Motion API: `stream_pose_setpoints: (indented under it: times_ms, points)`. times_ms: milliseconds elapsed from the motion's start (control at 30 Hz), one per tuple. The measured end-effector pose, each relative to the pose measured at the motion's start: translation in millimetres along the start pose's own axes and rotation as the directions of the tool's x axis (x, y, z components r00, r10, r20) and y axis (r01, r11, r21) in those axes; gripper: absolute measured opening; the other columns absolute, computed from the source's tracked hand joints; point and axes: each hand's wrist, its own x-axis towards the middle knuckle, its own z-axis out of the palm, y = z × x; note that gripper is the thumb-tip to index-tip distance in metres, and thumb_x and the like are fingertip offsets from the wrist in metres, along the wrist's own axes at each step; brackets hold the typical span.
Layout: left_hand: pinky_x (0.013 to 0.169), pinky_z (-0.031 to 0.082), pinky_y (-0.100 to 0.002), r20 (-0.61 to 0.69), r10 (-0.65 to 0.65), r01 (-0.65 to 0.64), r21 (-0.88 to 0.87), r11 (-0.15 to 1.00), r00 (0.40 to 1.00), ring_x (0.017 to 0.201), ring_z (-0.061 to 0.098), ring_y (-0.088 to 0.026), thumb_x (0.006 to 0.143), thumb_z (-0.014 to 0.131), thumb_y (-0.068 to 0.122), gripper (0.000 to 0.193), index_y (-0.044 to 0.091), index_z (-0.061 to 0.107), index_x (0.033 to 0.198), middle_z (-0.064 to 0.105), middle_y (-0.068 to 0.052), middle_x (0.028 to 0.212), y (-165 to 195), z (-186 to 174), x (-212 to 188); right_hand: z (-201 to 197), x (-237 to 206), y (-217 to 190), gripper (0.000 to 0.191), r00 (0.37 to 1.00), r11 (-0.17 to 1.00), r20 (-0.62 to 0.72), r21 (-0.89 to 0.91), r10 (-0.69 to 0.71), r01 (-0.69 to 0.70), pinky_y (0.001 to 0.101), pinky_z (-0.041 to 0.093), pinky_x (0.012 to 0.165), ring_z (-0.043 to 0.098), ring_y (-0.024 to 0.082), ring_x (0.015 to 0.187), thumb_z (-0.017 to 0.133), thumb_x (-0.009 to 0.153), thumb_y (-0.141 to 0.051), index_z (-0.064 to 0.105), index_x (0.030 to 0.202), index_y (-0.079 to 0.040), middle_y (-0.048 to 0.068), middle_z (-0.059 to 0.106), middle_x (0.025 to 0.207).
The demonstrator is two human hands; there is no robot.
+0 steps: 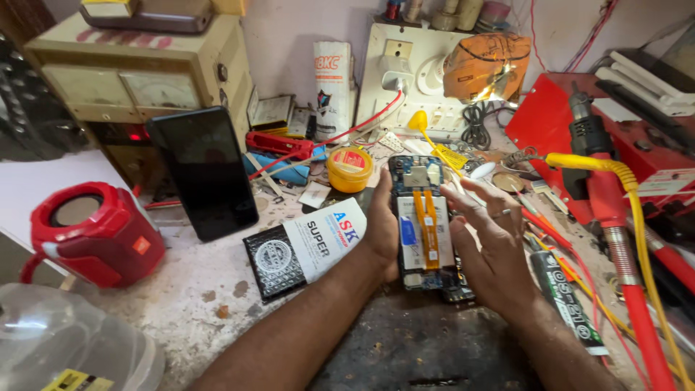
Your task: The person disassembles a smartphone, removes the back cover and battery, and then installs a new screen assembly by connecting the ribbon cable to the motherboard. The person handles the phone, battery, and screen components throughout the process.
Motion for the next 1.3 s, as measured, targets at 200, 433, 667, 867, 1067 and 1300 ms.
stream_pose_setpoints:
  times_ms: [200,433,667,867,1067,1300]
  points:
    - [0.094,0.057,-0.046,0.017,-0.032,0.032,0.029,0.999,0.999,0.101,0.07,-0.028,0.097,0.022,0.085,0.096,0.005,0.063,0.128,0.071,-0.015,0.113,-6.0,-4.1,1.4,-4.8,-0.8,6.1,0.035,0.997,0.996,-0.036,-0.037,0.074,-0.075,0.0482,0.029,0.116,0.043,0.033,0.133,0.057,0.103,-0.026,0.068,0.135,-0.017,0.015,0.054,0.148]
    - [0.096,0.055,-0.043,0.099,-0.013,0.012,0.006,1.0,0.995,0.106,0.068,-0.027,0.104,0.029,0.087,0.094,0.004,0.061,0.134,0.068,-0.014,0.117,-14.6,-10.4,6.8,0.9,0.7,-0.7,0.03,0.998,0.987,-0.065,-0.163,-0.01,-0.001,0.0517,0.03,0.115,0.044,0.033,0.137,0.061,0.1,-0.025,0.072,0.127,-0.019,0.012,0.058,0.142]
    - [0.09,0.057,-0.044,0.036,-0.111,0.111,0.027,0.993,0.993,0.102,0.068,-0.026,0.097,0.025,0.089,0.093,0.011,0.06,0.134,0.068,-0.011,0.113,-21.0,-5.2,6.1,4.5,5.2,-9.6,0.021,0.98,0.856,-0.062,-0.5,-0.189,0.133,0.0579,0.032,0.114,0.051,0.029,0.138,0.066,0.099,-0.025,0.072,0.115,-0.013,0.006,0.063,0.132]
    - [0.091,0.057,-0.045,0.031,-0.068,0.066,0.053,0.996,0.997,0.102,0.068,-0.027,0.1,0.024,0.087,0.094,0.008,0.059,0.135,0.068,-0.014,0.112,-17.4,-2.7,5.7,0.3,7.3,-3.9,0.023,0.99,0.947,-0.095,-0.316,-0.099,0.064,0.053,0.033,0.11,0.051,0.027,0.135,0.066,0.097,-0.023,0.073,0.118,-0.017,0.003,0.065,0.127]
    - [0.096,0.055,-0.045,0.017,-0.059,0.059,0.011,0.998,0.998,0.109,0.068,-0.027,0.097,0.024,0.084,0.092,0.01,0.058,0.139,0.068,-0.013,0.12,-19.8,4.9,3.3,2.7,7.2,1.2,0.024,0.987,0.972,-0.13,-0.229,-0.092,0.06,0.051,0.03,0.113,0.048,0.03,0.138,0.065,0.094,-0.018,0.076,0.115,-0.021,0.003,0.065,0.128]
    - [0.097,0.055,-0.047,0.151,0.05,-0.039,-0.077,0.996,0.987,0.109,0.068,-0.028,0.107,0.024,0.082,0.089,0.005,0.058,0.136,0.068,-0.015,0.12,-8.4,-2.0,9.5,-0.5,3.6,9.8,0.032,0.995,0.982,-0.053,0.173,0.082,-0.072,0.0413,0.035,0.113,0.048,0.027,0.132,0.063,0.098,-0.012,0.073,0.128,-0.014,0.009,0.061,0.131]
